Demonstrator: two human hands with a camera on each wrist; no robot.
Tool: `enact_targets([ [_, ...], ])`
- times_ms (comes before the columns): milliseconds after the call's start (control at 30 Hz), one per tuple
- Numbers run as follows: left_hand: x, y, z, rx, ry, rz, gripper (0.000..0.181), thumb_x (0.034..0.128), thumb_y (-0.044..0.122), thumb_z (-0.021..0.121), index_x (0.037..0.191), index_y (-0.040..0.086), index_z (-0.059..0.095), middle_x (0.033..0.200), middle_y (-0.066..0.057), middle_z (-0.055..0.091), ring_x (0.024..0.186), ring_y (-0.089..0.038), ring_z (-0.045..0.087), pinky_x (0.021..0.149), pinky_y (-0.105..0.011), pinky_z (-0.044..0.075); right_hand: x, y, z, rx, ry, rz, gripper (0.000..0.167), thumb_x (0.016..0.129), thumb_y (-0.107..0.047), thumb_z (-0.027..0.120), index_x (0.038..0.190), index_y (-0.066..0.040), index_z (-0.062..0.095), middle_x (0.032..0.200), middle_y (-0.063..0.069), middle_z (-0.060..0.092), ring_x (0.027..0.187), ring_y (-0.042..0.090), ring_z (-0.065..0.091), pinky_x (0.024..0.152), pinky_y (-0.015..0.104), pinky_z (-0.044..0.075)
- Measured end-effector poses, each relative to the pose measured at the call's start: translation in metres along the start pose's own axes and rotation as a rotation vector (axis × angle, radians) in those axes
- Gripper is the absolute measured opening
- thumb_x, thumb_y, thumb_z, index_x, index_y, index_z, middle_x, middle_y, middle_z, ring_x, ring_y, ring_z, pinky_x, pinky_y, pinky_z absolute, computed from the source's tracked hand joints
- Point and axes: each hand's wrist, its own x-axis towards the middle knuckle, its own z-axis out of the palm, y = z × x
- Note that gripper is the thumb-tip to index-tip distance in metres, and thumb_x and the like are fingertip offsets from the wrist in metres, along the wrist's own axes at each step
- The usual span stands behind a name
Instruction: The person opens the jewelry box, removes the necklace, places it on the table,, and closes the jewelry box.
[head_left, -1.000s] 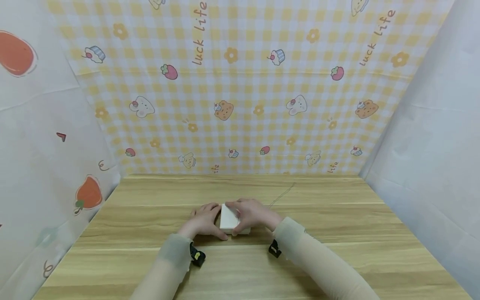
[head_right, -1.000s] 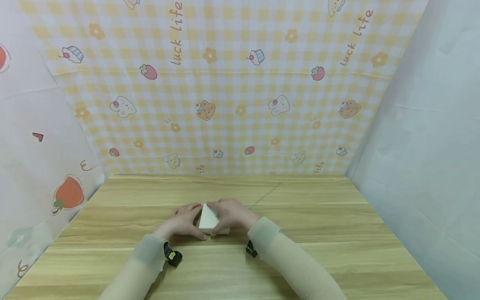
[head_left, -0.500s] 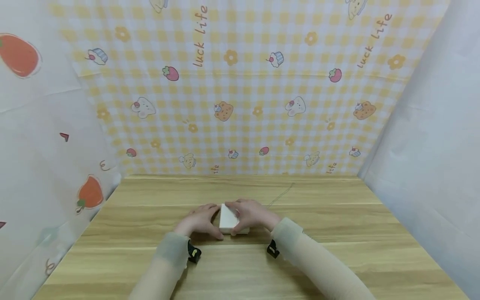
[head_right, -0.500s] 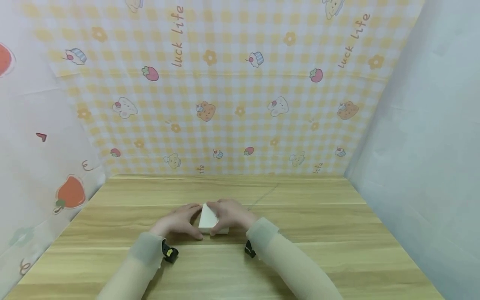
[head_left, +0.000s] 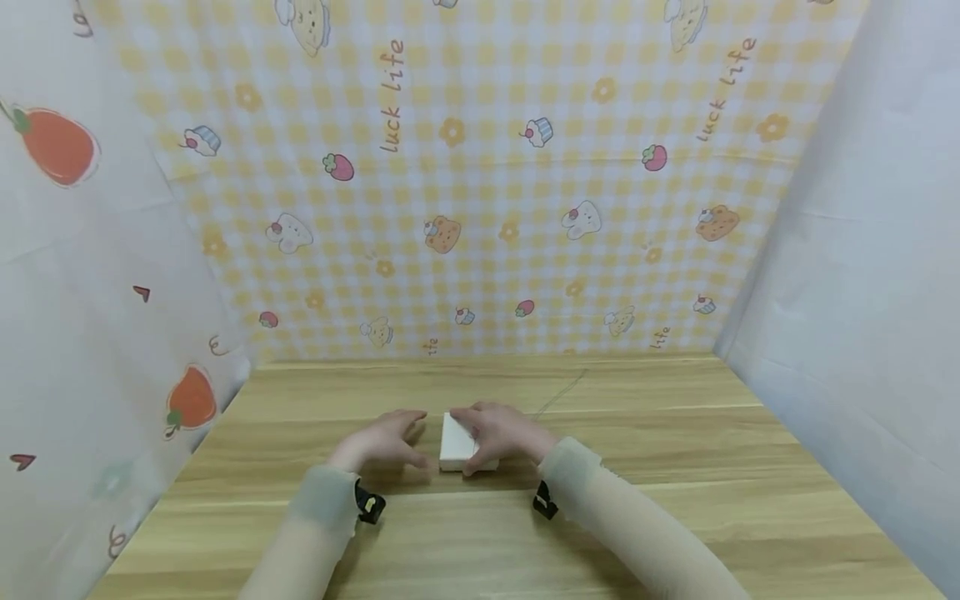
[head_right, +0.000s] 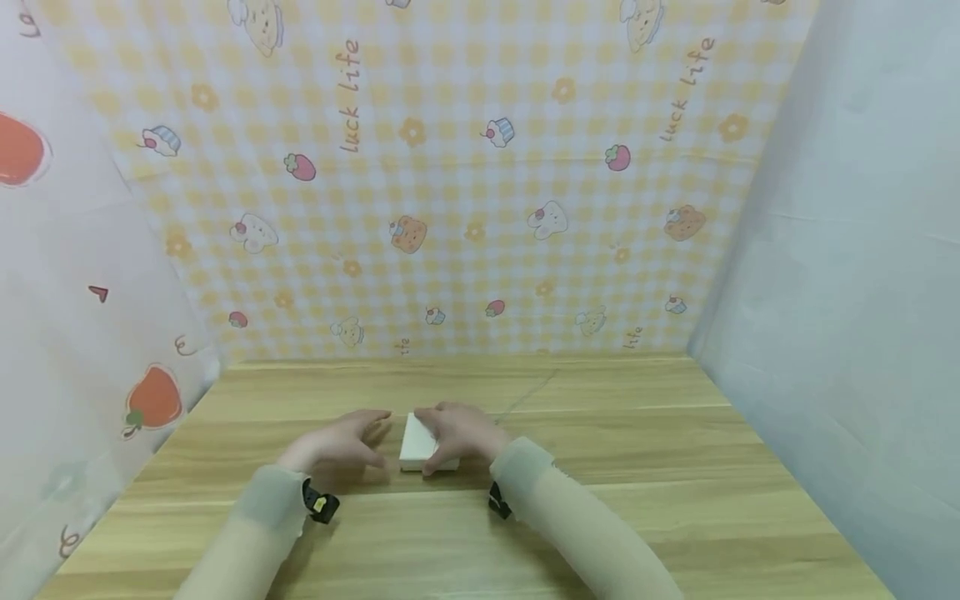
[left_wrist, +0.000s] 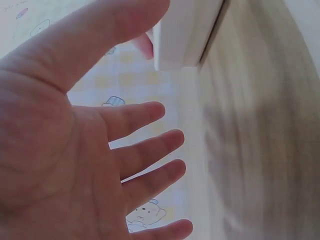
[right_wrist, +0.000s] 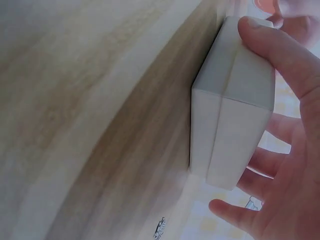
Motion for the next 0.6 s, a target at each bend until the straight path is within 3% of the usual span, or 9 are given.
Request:
enact_targets([
  [167, 0.0, -0.004, -0.008, -0.003, 0.025, 0.005, 0.075, 0.0867, 0.03, 0.072, 0.146, 0.0, 0.037, 0.148, -0.026, 0.035, 0.135, -0.045, 0.032, 0.105, -0.062, 0.028, 0.005, -0.003, 0.002, -0.018, 0.013, -0.005, 0.096, 0.067, -0.047, 0.086, 0.148, -0.02, 0.041, 0.13, 0.004, 0.054, 0.09, 0.005, 0.056, 0.078, 0.029, 0.046],
  [333, -0.002, -0.005, -0.009, -0.018, 0.038, -0.005, 0.07, 0.0889, 0.028, 0.069, 0.146, 0.0, 0.038, 0.148, -0.027, 0.035, 0.135, -0.047, 0.031, 0.104, -0.064, 0.027, 0.007, -0.002, 0.002, -0.039, 0.008, -0.015, 0.095, 0.068, -0.048, 0.085, 0.148, -0.02, 0.041, 0.131, 0.003, 0.053, 0.092, 0.006, 0.057, 0.085, 0.035, 0.045],
  [433, -0.002, -0.006, -0.008, -0.009, 0.044, -0.001, 0.07, 0.0889, 0.028, 0.069, 0.145, 0.0, 0.039, 0.147, -0.027, 0.036, 0.134, -0.047, 0.032, 0.104, -0.064, 0.028, 0.007, 0.0, 0.002, -0.036, 0.0, -0.021, 0.097, 0.069, -0.05, 0.084, 0.15, -0.02, 0.038, 0.141, 0.008, 0.046, 0.111, 0.018, 0.056, 0.097, 0.046, 0.042],
  [533, -0.001, -0.007, -0.008, 0.003, 0.052, 0.009, 0.068, 0.0895, 0.027, 0.068, 0.145, -0.001, 0.04, 0.146, -0.027, 0.038, 0.133, -0.047, 0.034, 0.104, -0.063, 0.028, 0.005, 0.004, -0.001, 0.001, 0.001, -0.021, 0.101, 0.071, -0.052, 0.081, 0.152, -0.018, 0.032, 0.152, 0.016, 0.033, 0.133, 0.033, 0.04, 0.105, 0.057, 0.032],
  [600, -0.002, -0.007, -0.008, 0.016, 0.059, 0.019, 0.067, 0.0901, 0.026, 0.067, 0.144, -0.002, 0.04, 0.145, -0.028, 0.039, 0.132, -0.047, 0.035, 0.104, -0.063, 0.029, 0.0, 0.01, -0.005, 0.045, 0.016, -0.017, 0.101, 0.073, -0.052, 0.08, 0.153, -0.017, 0.029, 0.156, 0.02, 0.024, 0.138, 0.039, 0.03, 0.106, 0.061, 0.029],
])
